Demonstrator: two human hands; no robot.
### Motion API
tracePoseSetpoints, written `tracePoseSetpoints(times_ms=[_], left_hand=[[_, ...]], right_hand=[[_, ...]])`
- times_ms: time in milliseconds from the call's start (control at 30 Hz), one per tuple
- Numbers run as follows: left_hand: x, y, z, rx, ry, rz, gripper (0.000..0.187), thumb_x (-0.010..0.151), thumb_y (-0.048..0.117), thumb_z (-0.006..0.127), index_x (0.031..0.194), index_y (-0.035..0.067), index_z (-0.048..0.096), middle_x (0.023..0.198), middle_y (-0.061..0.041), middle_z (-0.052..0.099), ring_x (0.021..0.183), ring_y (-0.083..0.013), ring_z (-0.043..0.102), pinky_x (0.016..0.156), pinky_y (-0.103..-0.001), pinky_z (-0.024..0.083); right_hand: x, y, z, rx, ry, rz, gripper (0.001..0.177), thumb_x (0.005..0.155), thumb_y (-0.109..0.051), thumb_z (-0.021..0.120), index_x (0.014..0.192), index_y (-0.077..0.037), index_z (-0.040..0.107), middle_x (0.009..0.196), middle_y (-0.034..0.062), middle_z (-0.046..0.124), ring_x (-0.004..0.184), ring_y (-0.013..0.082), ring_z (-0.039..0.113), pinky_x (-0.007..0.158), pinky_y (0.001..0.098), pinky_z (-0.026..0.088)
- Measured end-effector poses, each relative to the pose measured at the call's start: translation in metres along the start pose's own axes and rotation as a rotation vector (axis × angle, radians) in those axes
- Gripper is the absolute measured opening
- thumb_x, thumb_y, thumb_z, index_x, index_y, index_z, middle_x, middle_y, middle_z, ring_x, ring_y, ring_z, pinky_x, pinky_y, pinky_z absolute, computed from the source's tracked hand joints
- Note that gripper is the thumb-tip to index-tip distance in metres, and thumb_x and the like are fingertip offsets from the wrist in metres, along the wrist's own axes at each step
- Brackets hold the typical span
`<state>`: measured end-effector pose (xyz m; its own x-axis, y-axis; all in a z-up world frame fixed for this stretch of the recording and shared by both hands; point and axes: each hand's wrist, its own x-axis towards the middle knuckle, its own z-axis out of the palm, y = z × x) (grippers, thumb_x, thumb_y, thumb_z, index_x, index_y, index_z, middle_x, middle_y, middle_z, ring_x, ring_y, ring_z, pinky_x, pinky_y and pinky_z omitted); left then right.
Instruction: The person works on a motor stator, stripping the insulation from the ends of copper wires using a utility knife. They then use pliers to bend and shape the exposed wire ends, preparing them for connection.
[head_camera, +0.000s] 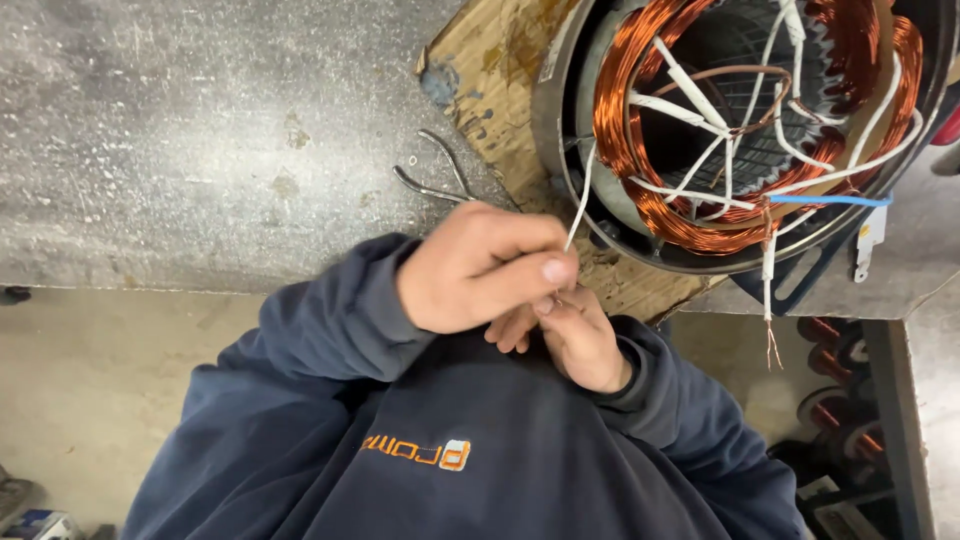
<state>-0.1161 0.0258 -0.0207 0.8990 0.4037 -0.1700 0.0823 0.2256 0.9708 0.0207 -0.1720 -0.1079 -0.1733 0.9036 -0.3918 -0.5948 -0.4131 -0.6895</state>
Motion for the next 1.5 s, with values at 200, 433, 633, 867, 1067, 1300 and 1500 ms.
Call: tracePoseSetpoints(times_ms=[200, 433, 633, 867, 1067, 1300, 1500], left_hand=[[0.001, -0.015, 0.02, -0.008, -0.028, -0.049, 0.028, 0.104, 0.023, 0.057, 0.085, 0.006, 0.07, 0.063, -0.004, 0.068, 0.049, -0.0145, 0.067, 0.047, -0.03, 0.053], [-0.012, -0.032, 0.019, 0.322, 0.092, 0.392, 0.028, 0.099, 0.014, 0.066, 0.074, 0.005, 0.057, 0.065, -0.01, 0.057, 0.058, -0.0294, 0.06, 0.055, -0.039, 0.044], [-0.027, -0.029, 0.012, 0.188, 0.07, 0.337, 0.018, 0.102, 0.013, 0.063, 0.085, 0.007, 0.064, 0.071, -0.007, 0.061, 0.063, -0.0259, 0.064, 0.059, -0.037, 0.049], [-0.042, -0.039, -0.006, 0.304, -0.007, 0.248, 0.027, 0.099, 0.012, 0.067, 0.075, 0.005, 0.058, 0.064, -0.01, 0.052, 0.058, -0.0281, 0.056, 0.059, -0.039, 0.043], [-0.027, -0.016, -0.006, 0.162, 0.107, 0.107, 0.012, 0.102, 0.014, 0.065, 0.094, 0.005, 0.067, 0.076, -0.005, 0.064, 0.066, -0.0167, 0.064, 0.063, -0.03, 0.05], [-0.019, -0.002, 0.004, 0.132, 0.133, 0.096, 0.007, 0.097, 0.012, 0.071, 0.101, 0.006, 0.071, 0.078, -0.002, 0.069, 0.065, -0.0111, 0.066, 0.06, -0.025, 0.05], [-0.007, -0.003, 0.002, 0.172, 0.133, 0.152, 0.006, 0.093, 0.01, 0.076, 0.095, 0.007, 0.071, 0.073, -0.003, 0.067, 0.061, -0.0129, 0.064, 0.057, -0.027, 0.048]], right_hand=[[0.004, -0.011, 0.0, -0.111, 0.006, 0.036, 0.031, 0.107, -0.025, 0.05, 0.106, 0.002, 0.064, 0.091, 0.0123, 0.07, 0.084, 0.0186, 0.066, 0.076, 0.0306, 0.051], [-0.019, 0.039, -0.042, -0.088, 0.045, -0.065, 0.036, 0.112, -0.023, 0.052, 0.094, 0.004, 0.068, 0.088, 0.0056, 0.067, 0.079, 0.0121, 0.057, 0.074, 0.0277, 0.047], [0.003, -0.028, -0.005, -0.272, 0.044, -0.008, 0.035, 0.108, -0.021, 0.05, 0.1, 0.004, 0.072, 0.091, 0.008, 0.073, 0.082, 0.0156, 0.066, 0.077, 0.0297, 0.053], [-0.045, -0.067, -0.03, -0.726, 0.18, -0.209, 0.03, 0.105, -0.019, 0.055, 0.097, 0.004, 0.073, 0.104, 0.0147, 0.075, 0.099, 0.0239, 0.072, 0.09, 0.0342, 0.055], [-0.095, -0.057, -0.063, -0.608, 0.749, -0.37, 0.027, 0.112, -0.015, 0.063, 0.1, 0.008, 0.07, 0.1, 0.0167, 0.073, 0.094, 0.019, 0.069, 0.087, 0.0272, 0.053], [-0.016, -0.086, -0.001, -0.858, 0.154, -0.324, 0.012, 0.095, -0.011, 0.07, 0.096, 0.001, 0.072, 0.098, 0.0125, 0.075, 0.087, 0.0186, 0.074, 0.079, 0.0299, 0.058], [0.012, -0.081, 0.008, -0.705, 0.047, -0.396, 0.016, 0.093, -0.011, 0.077, 0.103, -0.001, 0.069, 0.099, 0.0103, 0.073, 0.086, 0.0165, 0.072, 0.078, 0.0291, 0.057]])
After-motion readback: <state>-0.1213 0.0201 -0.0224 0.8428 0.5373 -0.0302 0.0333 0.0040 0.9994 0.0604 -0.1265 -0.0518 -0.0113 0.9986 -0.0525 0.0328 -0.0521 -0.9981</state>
